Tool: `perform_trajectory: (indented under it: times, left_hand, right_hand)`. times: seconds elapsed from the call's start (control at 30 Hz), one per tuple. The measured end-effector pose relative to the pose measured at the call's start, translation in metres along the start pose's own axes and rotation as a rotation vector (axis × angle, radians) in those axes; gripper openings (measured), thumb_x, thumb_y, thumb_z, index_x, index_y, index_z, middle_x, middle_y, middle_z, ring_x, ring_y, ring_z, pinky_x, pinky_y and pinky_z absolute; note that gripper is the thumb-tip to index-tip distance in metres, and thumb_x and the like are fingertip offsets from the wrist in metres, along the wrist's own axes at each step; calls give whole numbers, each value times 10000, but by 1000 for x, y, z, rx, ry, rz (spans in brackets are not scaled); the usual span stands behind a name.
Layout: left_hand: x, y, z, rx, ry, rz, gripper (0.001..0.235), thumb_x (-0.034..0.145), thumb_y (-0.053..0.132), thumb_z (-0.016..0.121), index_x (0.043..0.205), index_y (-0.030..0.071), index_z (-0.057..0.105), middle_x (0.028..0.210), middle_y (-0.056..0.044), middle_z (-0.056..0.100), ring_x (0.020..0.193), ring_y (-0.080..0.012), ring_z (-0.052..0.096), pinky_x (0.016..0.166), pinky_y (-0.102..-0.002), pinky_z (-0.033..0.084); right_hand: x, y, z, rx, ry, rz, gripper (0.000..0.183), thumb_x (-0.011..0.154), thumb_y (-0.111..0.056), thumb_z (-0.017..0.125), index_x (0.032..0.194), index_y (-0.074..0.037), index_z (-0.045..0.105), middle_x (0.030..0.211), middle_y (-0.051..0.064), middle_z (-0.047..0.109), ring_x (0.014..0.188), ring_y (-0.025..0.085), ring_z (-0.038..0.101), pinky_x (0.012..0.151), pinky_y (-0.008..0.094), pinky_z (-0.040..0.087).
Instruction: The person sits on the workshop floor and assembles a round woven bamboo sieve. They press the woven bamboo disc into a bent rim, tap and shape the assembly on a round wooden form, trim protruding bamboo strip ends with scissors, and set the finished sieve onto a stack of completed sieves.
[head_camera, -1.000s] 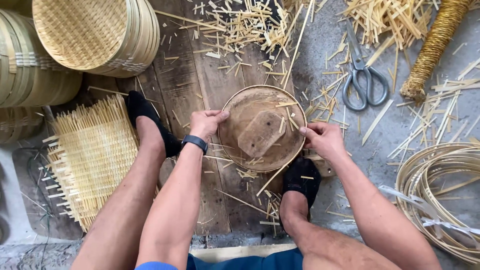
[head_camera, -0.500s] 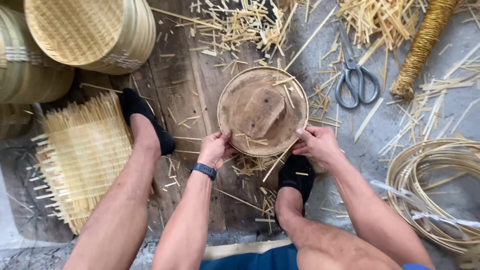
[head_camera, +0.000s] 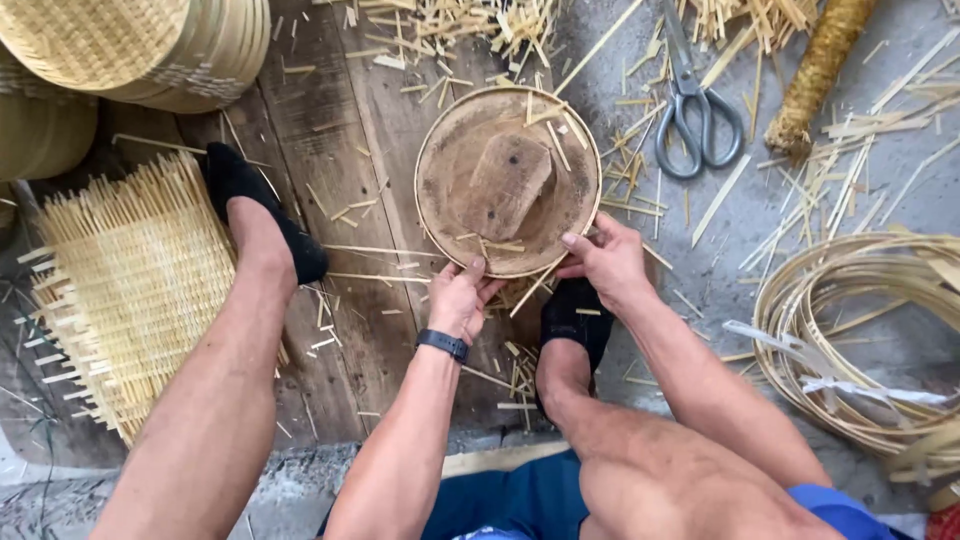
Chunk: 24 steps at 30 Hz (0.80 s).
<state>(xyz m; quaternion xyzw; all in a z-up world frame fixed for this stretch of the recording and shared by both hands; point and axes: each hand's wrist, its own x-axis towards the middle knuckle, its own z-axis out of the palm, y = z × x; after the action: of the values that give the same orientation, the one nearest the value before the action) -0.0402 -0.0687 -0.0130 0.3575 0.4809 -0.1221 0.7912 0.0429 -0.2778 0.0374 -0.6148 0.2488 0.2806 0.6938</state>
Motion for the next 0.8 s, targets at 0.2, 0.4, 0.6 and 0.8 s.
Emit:
perform_trajectory:
  times: [0.2, 0.4, 0.6, 0.8]
  left_hand:
    - [-3, 4, 5, 6, 92, -1, 245, 969, 90, 636, 1197, 4, 615, 1136, -133, 723, 1019, -296, 721, 867, -466, 614]
    - [-17, 14, 19, -36, -78, 1, 338, 940, 59, 677, 1255, 82, 556, 1192, -125, 696, 1055, -288, 717, 866, -445, 633]
    - [-10, 6, 21, 38, 59, 49, 320, 916, 50, 685, 1218, 22, 586, 1164, -162, 718, 1030, -307, 731, 866, -495, 638]
    - [-34, 49, 32, 17, -93, 21, 336, 948, 83, 667, 1250, 92, 520, 1108, -151, 680, 925, -303, 708, 729, -466, 640]
  right_hand:
    - [-6, -8, 2, -24, 9, 8, 286, 922, -29, 669, 1207, -7, 669, 932, 120, 761, 705, 198, 743, 552, 324, 634]
    - [-21, 8, 2, -389, -119, 325, 318, 988, -258, 666, 909, 48, 699, 725, 109, 717, 529, 174, 655, 391, 273, 434]
    - [-30, -32, -51, -330, -431, 17, 256, 954, -208, 675, 826, 3, 744, 598, 75, 673, 465, 139, 619, 389, 252, 474]
    - [-23, -107, -6, -12, -135, -412, 570, 1026, -381, 678, 1480, -73, 527, 1054, 111, 692, 877, 171, 678, 768, 316, 611]
